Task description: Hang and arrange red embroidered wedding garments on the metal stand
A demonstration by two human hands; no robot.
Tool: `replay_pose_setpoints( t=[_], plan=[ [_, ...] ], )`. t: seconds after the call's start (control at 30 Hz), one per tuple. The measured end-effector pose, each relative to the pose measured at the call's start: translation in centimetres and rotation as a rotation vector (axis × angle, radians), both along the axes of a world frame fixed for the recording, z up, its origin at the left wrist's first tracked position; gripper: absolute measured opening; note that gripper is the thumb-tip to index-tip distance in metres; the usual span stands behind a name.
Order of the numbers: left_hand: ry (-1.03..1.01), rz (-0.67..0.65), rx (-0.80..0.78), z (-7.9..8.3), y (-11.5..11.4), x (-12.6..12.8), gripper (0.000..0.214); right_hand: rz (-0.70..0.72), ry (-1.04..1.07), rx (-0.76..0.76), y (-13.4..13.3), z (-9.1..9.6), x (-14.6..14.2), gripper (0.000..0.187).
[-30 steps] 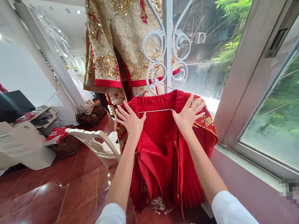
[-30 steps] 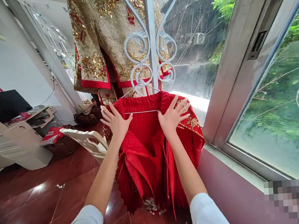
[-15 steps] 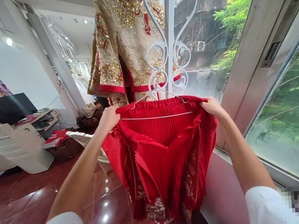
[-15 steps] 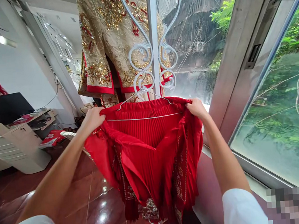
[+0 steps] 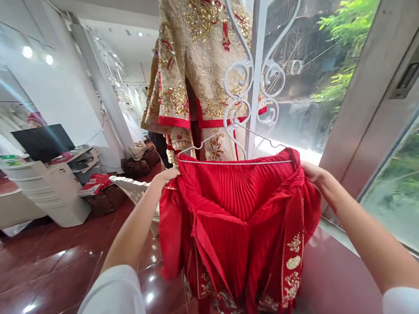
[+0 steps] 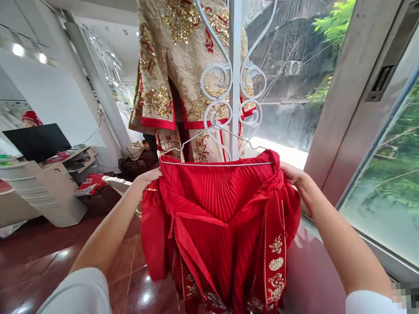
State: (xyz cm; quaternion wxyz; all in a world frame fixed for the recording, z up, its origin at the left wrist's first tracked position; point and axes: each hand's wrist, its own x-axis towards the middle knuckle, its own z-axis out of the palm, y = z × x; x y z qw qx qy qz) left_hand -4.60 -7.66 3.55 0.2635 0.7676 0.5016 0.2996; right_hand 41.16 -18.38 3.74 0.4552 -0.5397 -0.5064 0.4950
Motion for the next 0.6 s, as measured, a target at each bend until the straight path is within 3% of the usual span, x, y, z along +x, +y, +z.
replay_pose_setpoints(
  t=[0.13,0.23,0.3,0.4,0.5,0.6],
  plan=[
    [0.174,-0.089,-0.083,-3.6,-1.3,-0.3,0.004,0.167,-0.483,-0.103,-1.0,-2.3,-0.9,0.03],
    [0.254,-0.074,-0.037,-6.1,-3.2,-0.2,0.012,0.186,-0.836,-0.037,-2.4,-4.4,-2.1,0.032],
    [0.28,-0.052,0.014,-7.1,-4.6,-0.4,0.022,0.124,-1.055,0.049,-3.6,-5.5,-2.5,0.035],
    [0.372,0.067,0.103,-7.5,-6.8,-1.1,0.027,-0.119,-1.368,0.108,-5.6,-7.0,-2.2,0.036],
    [0.539,0.246,0.053,-7.9,-9.0,-1.4,0.018,-0.266,-1.44,0.059,-7.4,-9.4,-1.9,0.033],
    [0.55,0.178,-0.066,-8.9,-11.2,0.6,0.016,-0.205,-1.254,0.058,-9.5,-10.9,-3.5,0.026]
  ],
)
